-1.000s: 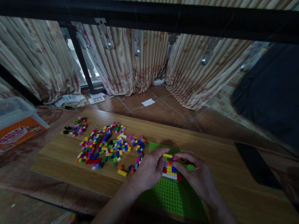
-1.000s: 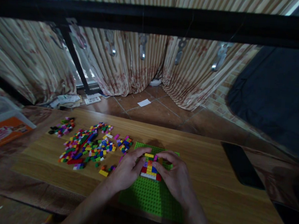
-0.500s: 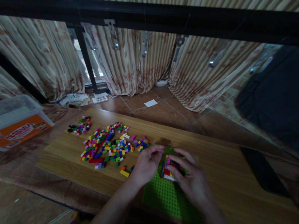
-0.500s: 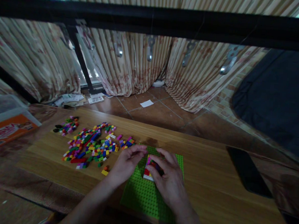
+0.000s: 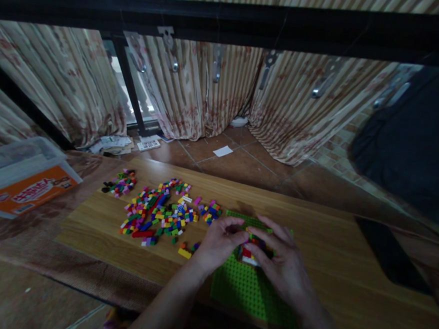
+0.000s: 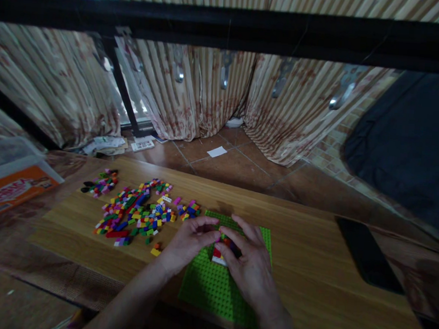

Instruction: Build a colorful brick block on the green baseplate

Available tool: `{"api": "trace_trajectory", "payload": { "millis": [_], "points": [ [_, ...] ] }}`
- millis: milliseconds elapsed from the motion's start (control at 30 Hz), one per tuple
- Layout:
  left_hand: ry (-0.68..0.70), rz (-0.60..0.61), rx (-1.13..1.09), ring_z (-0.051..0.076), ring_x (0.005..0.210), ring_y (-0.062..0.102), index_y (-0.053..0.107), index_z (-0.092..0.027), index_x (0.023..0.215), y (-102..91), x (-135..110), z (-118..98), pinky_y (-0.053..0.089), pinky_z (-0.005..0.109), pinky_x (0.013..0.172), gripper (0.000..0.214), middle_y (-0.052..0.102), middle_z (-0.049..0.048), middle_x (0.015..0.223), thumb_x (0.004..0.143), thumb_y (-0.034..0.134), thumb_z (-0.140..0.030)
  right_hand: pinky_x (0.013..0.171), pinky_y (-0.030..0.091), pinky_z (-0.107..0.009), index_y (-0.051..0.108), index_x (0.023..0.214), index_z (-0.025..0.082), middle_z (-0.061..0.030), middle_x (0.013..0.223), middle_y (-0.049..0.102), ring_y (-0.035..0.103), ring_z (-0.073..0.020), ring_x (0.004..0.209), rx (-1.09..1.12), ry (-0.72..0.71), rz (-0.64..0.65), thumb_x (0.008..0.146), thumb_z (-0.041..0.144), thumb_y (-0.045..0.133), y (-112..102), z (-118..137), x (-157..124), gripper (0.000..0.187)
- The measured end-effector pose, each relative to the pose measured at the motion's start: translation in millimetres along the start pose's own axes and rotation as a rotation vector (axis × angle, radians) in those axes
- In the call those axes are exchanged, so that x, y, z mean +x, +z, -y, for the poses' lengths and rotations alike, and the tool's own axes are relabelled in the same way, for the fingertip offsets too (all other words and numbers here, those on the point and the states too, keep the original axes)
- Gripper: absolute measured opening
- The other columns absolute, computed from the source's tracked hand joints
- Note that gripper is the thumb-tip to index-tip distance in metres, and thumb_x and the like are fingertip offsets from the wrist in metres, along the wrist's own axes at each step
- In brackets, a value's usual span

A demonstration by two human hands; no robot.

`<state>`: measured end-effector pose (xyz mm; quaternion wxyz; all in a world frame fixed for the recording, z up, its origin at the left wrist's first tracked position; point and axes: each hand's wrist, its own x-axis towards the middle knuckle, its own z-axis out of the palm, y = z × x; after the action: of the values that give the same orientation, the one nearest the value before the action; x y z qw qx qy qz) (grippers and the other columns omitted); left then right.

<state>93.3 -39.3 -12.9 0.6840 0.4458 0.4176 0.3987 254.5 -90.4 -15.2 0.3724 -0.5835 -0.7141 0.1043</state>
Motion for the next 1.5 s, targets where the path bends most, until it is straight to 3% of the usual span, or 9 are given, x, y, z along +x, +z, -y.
{"api": "trace_trajectory", "payload": {
  "millis": [467, 867, 1267, 1500],
  "points": [
    [0.052, -0.072, 0.058, 0.010, 0.057, 0.051, 0.068, -0.016, 0.093, 8.8, -1, 8, 0.040, 0.021, 0.055, 0.026, 0.058, -0.0035, 0.064, 0.068, 0.070, -0.023, 0.097, 0.045, -0.045, 0.062, 0.118, 0.028, -0.0067, 0.121, 0.063, 0.058, -0.0255, 0.112, 0.253, 0.278, 0.147, 0.078, 0.036, 0.068, -4, 9, 3, 0.042],
    [0.090, -0.031, 0.080, 0.009, 0.056, 0.049, 0.068, -0.017, 0.092, 10.7, -1, 8, 0.040, 0.020, 0.055, 0.022, 0.055, -0.0045, 0.064, 0.071, 0.066, -0.025, 0.096, 0.045, -0.042, 0.061, 0.121, 0.028, -0.0057, 0.120, 0.065, 0.059, -0.0239, 0.111, 0.311, 0.262, 0.209, 0.082, 0.034, 0.062, -9, 10, 6, 0.040],
    [0.093, -0.029, 0.066, 0.007, 0.057, 0.047, 0.070, -0.016, 0.090, 10.1, 0, 8, 0.038, 0.019, 0.057, 0.021, 0.053, -0.0057, 0.063, 0.071, 0.068, -0.026, 0.095, 0.045, -0.040, 0.062, 0.121, 0.026, -0.0064, 0.117, 0.066, 0.060, -0.0218, 0.108, 0.275, 0.258, 0.158, 0.087, 0.029, 0.054, -5, 8, 6, 0.035],
    [0.092, -0.007, 0.030, 0.010, 0.065, 0.054, 0.071, -0.017, 0.092, 6.9, 0, 13, 0.043, 0.020, 0.063, 0.023, 0.063, -0.0013, 0.073, 0.073, 0.069, -0.028, 0.091, 0.046, -0.038, 0.065, 0.115, 0.025, -0.0058, 0.110, 0.068, 0.062, -0.0212, 0.102, 0.296, 0.273, 0.123, 0.085, 0.029, 0.056, 2, 8, 7, 0.031]
  ]
}}
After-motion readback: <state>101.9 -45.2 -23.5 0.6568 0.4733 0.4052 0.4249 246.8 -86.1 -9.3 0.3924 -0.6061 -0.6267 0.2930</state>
